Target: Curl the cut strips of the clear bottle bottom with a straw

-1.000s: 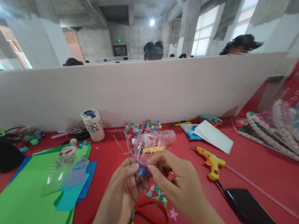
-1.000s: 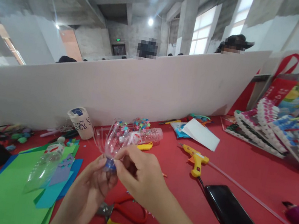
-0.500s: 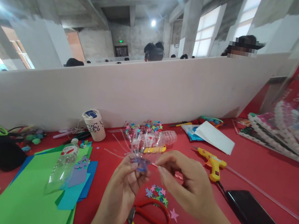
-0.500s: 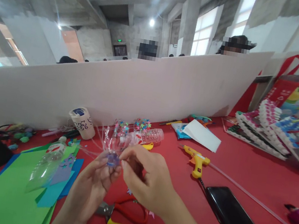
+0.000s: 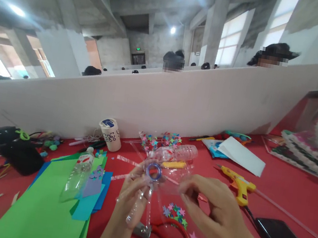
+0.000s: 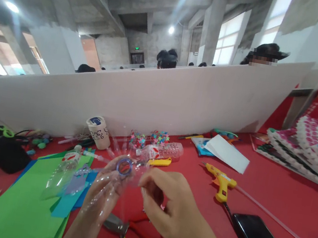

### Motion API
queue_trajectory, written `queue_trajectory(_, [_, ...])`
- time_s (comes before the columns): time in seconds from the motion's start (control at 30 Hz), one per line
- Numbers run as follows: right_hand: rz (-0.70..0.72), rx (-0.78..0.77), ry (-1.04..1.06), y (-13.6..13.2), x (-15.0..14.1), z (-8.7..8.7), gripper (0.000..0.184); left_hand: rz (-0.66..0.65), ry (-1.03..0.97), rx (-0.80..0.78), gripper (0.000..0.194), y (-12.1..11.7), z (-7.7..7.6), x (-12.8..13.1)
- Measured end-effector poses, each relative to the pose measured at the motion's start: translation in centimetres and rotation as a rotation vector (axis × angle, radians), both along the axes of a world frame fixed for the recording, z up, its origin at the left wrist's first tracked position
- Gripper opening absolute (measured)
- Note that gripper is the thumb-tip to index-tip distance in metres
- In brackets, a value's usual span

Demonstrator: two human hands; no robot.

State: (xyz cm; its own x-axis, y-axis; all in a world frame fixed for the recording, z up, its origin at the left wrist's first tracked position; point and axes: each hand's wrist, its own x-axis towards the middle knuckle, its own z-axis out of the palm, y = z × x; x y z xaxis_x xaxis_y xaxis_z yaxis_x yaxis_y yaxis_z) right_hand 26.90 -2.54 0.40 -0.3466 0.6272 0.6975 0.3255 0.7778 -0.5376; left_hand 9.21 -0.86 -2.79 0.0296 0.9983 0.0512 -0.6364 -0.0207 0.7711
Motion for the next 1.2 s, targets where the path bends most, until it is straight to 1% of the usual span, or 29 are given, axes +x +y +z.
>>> queue_trajectory(0.1, [-0.022, 0.015, -0.037, -0.4, 0.2, -0.1, 0.013, -0.021, 0.008, -0.017, 0.046, 0.0, 0.2, 0.0])
queue_trajectory(0.2, [-0.036, 0.017, -0.049, -0.4, 0.2, -0.1, 0.012, -0.011, -0.025, -0.034, 0.042, -0.1, 0.6, 0.2])
queue_trajectory(0.27, [-0.036, -0.015, -0.028, -0.1, 0.0, 0.0, 0.013, -0.007, -0.056, -0.057, 0.035, -0.3, 0.8, 0.5])
queue_trajectory(0.37, [-0.07, -0.101, 0.028, 0.4, -0.4, 0.2, 0.013, -0.022, -0.102, -0.14, 0.025, -0.7, 0.9, 1.0])
queue_trajectory(0.5, [-0.096, -0.132, 0.061, 0.6, -0.7, 0.4, 0.014, -0.075, -0.136, -0.218, 0.023, -1.1, 1.1, 1.6])
queue_trajectory(0.7, [-0.105, -0.148, 0.064, 0.3, -1.0, 0.4, 0.012, -0.112, -0.114, -0.193, 0.023, -1.3, 1.4, 2.1])
queue_trajectory(0.93, [-0.131, -0.167, 0.088, 0.3, -0.9, 0.6, 0.012, -0.121, -0.054, -0.173, 0.021, -1.6, 1.2, 2.0])
queue_trajectory(1.07, [-0.117, -0.194, 0.087, 0.3, -0.9, 0.6, 0.012, -0.116, -0.008, -0.183, 0.022, -1.6, 1.2, 2.1])
queue_trajectory(1.2, [-0.145, -0.231, 0.101, 0.4, -0.9, 0.4, 0.013, -0.103, 0.019, -0.185, 0.024, -1.6, 1.2, 2.1])
